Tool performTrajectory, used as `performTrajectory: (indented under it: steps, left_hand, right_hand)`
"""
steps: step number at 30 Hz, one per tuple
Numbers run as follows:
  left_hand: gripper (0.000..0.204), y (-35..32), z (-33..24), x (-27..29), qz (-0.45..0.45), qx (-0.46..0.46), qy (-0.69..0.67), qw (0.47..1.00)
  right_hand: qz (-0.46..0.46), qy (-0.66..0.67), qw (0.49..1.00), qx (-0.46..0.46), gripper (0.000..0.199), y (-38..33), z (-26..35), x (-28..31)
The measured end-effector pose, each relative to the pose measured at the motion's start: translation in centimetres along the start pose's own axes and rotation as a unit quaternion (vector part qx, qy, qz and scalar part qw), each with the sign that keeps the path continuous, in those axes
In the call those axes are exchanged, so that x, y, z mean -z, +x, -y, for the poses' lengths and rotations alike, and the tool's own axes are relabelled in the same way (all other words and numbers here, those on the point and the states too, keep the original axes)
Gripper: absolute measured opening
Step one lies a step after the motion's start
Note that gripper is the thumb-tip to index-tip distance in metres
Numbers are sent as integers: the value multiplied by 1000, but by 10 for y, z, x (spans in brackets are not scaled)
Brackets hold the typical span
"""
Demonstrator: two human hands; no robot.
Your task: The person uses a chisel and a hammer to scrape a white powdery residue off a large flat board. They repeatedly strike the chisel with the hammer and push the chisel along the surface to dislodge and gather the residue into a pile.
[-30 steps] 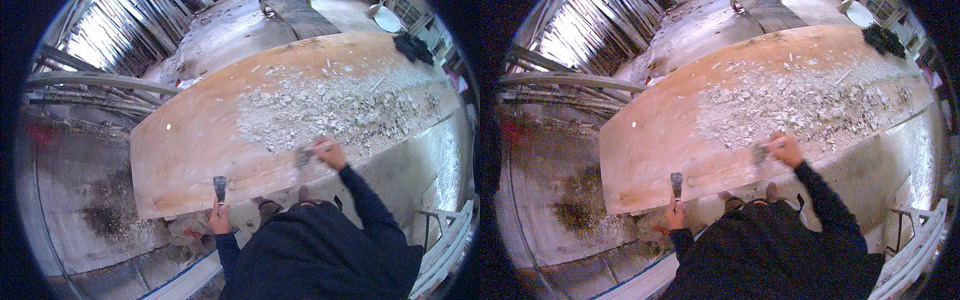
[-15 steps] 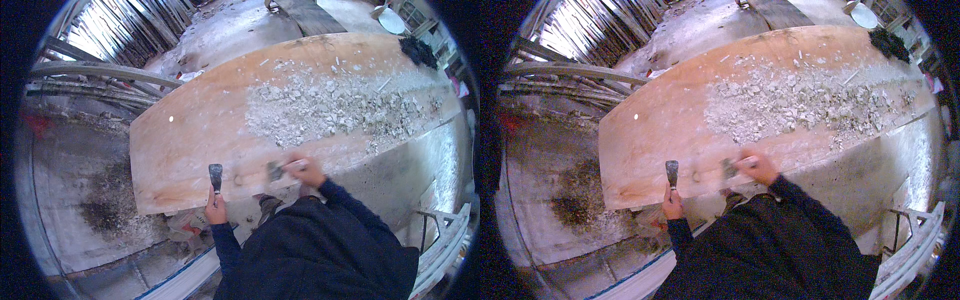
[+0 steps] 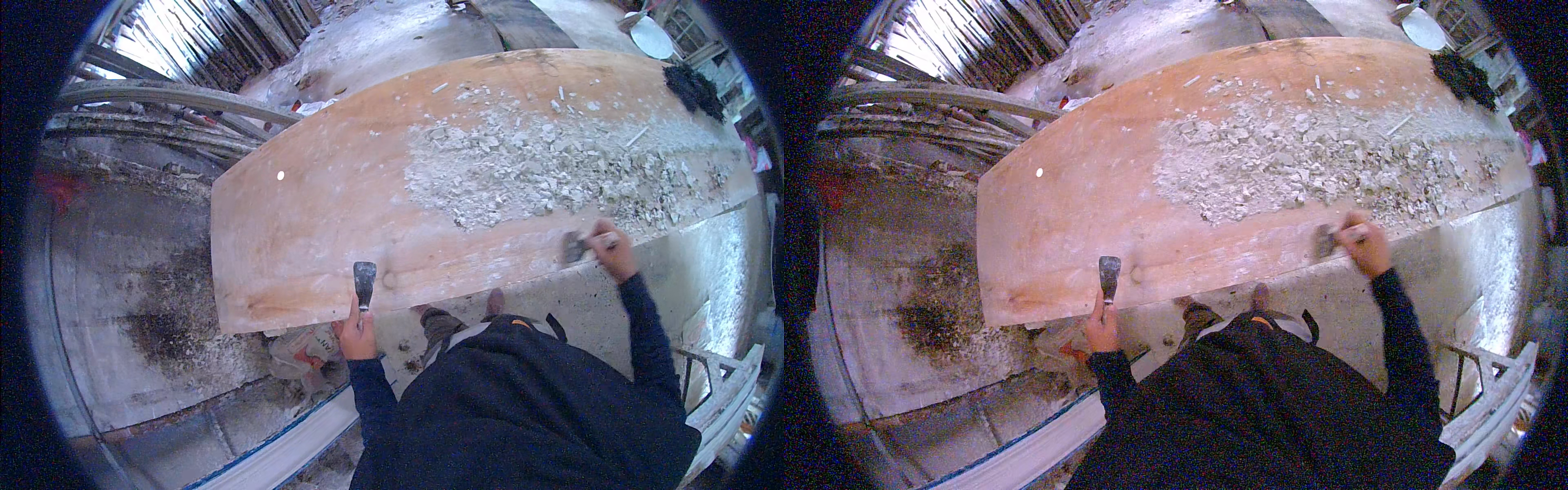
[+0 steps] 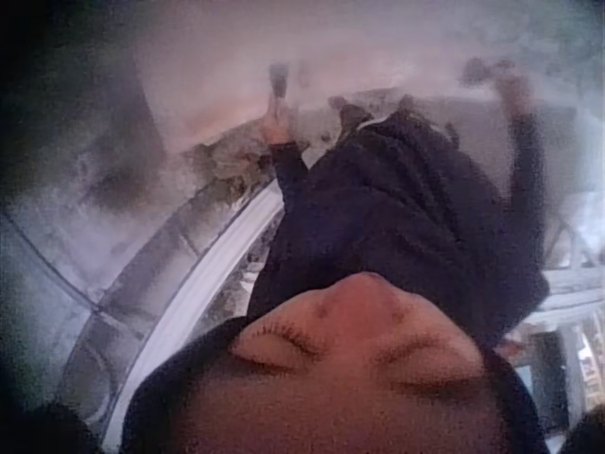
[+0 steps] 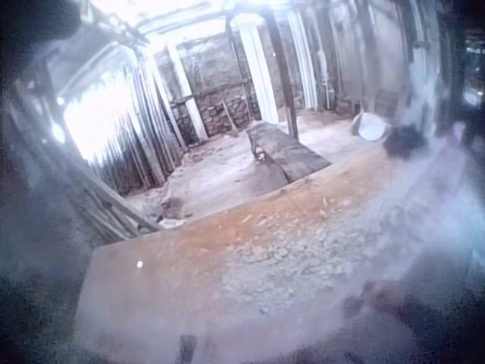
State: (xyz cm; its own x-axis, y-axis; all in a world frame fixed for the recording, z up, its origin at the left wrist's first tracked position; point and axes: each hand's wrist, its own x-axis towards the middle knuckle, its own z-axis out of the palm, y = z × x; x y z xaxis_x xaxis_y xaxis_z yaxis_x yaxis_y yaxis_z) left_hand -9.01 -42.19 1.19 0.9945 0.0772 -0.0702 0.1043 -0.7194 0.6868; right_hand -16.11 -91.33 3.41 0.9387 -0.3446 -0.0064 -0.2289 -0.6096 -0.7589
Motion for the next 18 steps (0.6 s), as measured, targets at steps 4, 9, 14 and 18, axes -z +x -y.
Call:
performTrajectory:
  steps: [4,9,14,18]
  left_hand:
    - [45,-11,9,-10,-4,5,-23,1000]
    - [42,-21,-8,-19,-21,22,-58,998]
    - [40,-17,-27,-31,-9,-43,15,999]
    - [40,-23,-9,-34,-34,-66,-6,997]
  right_hand:
    - [-157,-178,971,3,13,9,-23,63]
    - [-76,61,991,88,17,3,18,-35]
    - [62,146,985,70,15,-25,53,-81]
    - [48,111,993,-1,12,-13,-3,-1]
